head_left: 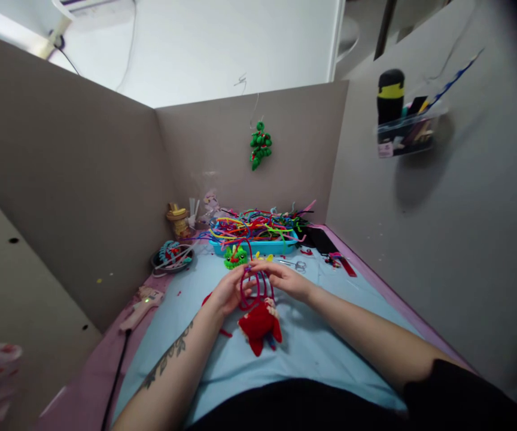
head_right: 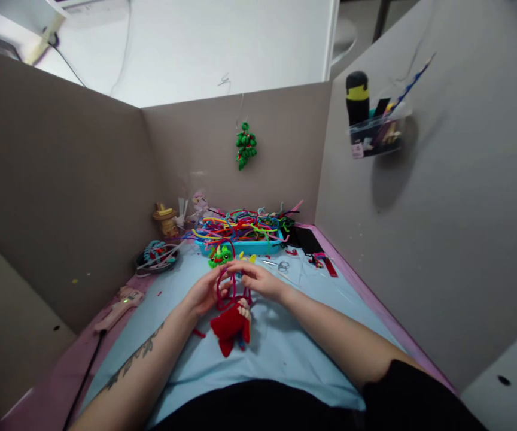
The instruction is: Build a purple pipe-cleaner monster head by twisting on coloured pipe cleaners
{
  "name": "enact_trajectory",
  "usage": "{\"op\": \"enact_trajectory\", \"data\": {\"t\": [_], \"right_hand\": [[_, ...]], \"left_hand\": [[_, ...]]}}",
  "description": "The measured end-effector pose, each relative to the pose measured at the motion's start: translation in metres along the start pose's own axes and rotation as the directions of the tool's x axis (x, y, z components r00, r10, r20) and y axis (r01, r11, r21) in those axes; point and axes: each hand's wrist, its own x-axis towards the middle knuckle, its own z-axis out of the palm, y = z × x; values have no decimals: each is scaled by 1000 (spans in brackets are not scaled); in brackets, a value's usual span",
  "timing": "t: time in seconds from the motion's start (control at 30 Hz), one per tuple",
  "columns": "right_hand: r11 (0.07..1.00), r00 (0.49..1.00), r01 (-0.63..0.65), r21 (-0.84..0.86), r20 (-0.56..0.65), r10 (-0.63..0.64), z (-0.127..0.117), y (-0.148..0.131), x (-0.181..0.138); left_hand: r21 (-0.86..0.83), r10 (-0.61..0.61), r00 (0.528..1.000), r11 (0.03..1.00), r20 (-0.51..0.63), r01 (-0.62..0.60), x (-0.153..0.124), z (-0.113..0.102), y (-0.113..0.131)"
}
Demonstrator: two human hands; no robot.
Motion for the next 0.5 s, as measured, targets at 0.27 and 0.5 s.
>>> {"op": "enact_trajectory", "data": {"t": [0.27, 0.5], "right_hand": [[940, 960, 119, -321, 277, -27, 8, -43, -6], [997, 929, -51, -53, 365, 67, 27, -40, -7]], "left_hand": [[-64, 104, 990, 992, -99, -111, 6, -6, 4], [-25, 191, 972, 980, -140, -197, 3, -8, 9]]}}
